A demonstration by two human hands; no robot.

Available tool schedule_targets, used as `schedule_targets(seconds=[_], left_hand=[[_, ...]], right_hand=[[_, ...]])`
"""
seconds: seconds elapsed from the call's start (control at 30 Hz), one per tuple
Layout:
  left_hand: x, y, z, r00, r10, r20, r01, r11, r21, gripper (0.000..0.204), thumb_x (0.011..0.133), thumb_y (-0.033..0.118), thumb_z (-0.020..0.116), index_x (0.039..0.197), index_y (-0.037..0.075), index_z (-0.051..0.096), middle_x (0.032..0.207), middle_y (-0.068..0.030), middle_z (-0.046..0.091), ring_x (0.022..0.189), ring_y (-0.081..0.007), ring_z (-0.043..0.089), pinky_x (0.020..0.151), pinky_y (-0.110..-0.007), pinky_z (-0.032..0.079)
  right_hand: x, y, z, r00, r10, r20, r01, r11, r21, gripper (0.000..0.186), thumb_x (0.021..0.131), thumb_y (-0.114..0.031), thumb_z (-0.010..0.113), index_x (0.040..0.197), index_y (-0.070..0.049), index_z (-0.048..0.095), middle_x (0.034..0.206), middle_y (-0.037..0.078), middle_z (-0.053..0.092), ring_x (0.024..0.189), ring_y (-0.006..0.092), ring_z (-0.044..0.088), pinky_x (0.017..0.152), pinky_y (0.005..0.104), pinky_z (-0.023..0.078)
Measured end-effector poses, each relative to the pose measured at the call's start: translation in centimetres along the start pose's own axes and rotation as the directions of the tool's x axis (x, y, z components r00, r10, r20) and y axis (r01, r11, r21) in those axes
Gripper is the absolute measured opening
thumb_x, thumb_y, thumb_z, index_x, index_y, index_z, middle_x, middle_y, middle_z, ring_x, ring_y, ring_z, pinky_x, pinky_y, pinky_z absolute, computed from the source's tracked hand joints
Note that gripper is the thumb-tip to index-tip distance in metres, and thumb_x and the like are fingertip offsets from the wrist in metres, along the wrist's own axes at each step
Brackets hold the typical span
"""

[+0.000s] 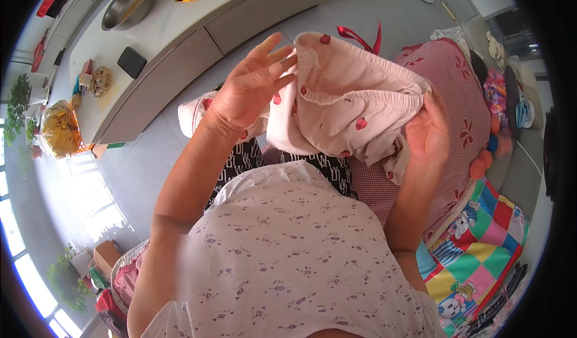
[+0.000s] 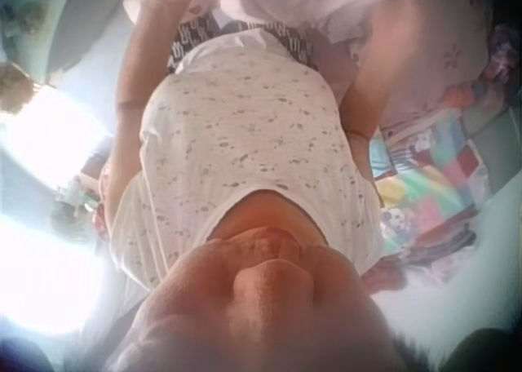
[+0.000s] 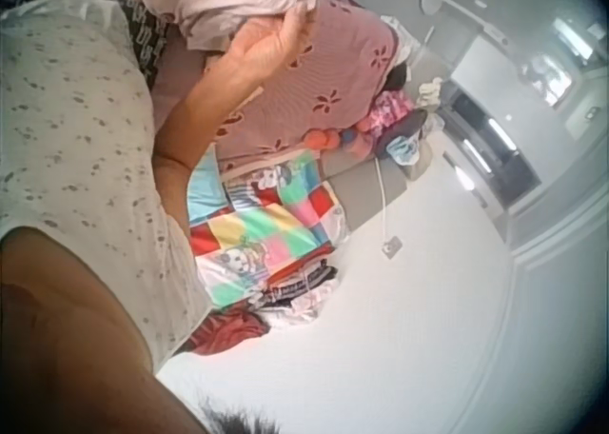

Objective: The person folds a pair of pink shorts with a strawberry pattern. They align the legs, fold the waistband, and smooth the fabric to create a compact bundle.

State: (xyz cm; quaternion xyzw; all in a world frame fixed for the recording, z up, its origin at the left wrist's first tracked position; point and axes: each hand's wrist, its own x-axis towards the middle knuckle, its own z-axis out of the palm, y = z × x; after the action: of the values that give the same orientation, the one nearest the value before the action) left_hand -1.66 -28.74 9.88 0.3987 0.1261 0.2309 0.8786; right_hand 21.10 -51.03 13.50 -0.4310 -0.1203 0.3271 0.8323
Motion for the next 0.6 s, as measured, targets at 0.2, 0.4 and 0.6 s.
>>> schedule_targets(seconds=[0.2,0.4,0.6], left_hand=[[-1.9,-3.7,-5.2,0.975,-0.175,-0.135,0.221,0.722,0.656,0.083,0.081,0.025,0.070,0.146,0.002,0.024,0.149,-0.0216,0.027,0.139,-0.0315,0.026,0.112,-0.041,0.023],[-5.2,-8.4,-7.5,0.936,-0.335,-0.108,0.168,0.157,0.973,0.106,0.071,0.034,0.079,0.149,0.007,0.013,0.148,-0.0225,0.027,0.141,-0.0316,0.021,0.112,-0.043,0.022],[-5.5,-11.1,-7.8,0.997,-0.060,-0.042,0.047,0.073,0.996,0.067,0.073,0.024,0.074,0.132,0.006,0.046,0.129,-0.0195,0.051,0.124,-0.0329,0.044,0.103,-0.044,0.034]], right_hand=[[0.4,2.4,-5.8,0.990,-0.063,-0.126,0.045,0.988,-0.146,0.031,0.091,-0.007,0.056,0.120,0.002,0.055,0.115,0.017,0.059,0.108,0.0275,0.057,0.096,0.0398,0.045],[-2.7,5.3,-5.6,0.992,0.047,-0.115,-0.120,0.615,-0.779,0.061,0.085,-0.019,0.066,0.136,0.002,0.039,0.129,0.020,0.049,0.118,0.0277,0.050,0.100,0.0365,0.040],[-6.2,9.7,-9.1,0.890,0.175,0.421,0.441,-0.098,-0.892,0.053,0.076,-0.016,0.069,0.122,0.001,0.051,0.117,0.021,0.053,0.103,0.0381,0.053,0.091,0.0419,0.042]])
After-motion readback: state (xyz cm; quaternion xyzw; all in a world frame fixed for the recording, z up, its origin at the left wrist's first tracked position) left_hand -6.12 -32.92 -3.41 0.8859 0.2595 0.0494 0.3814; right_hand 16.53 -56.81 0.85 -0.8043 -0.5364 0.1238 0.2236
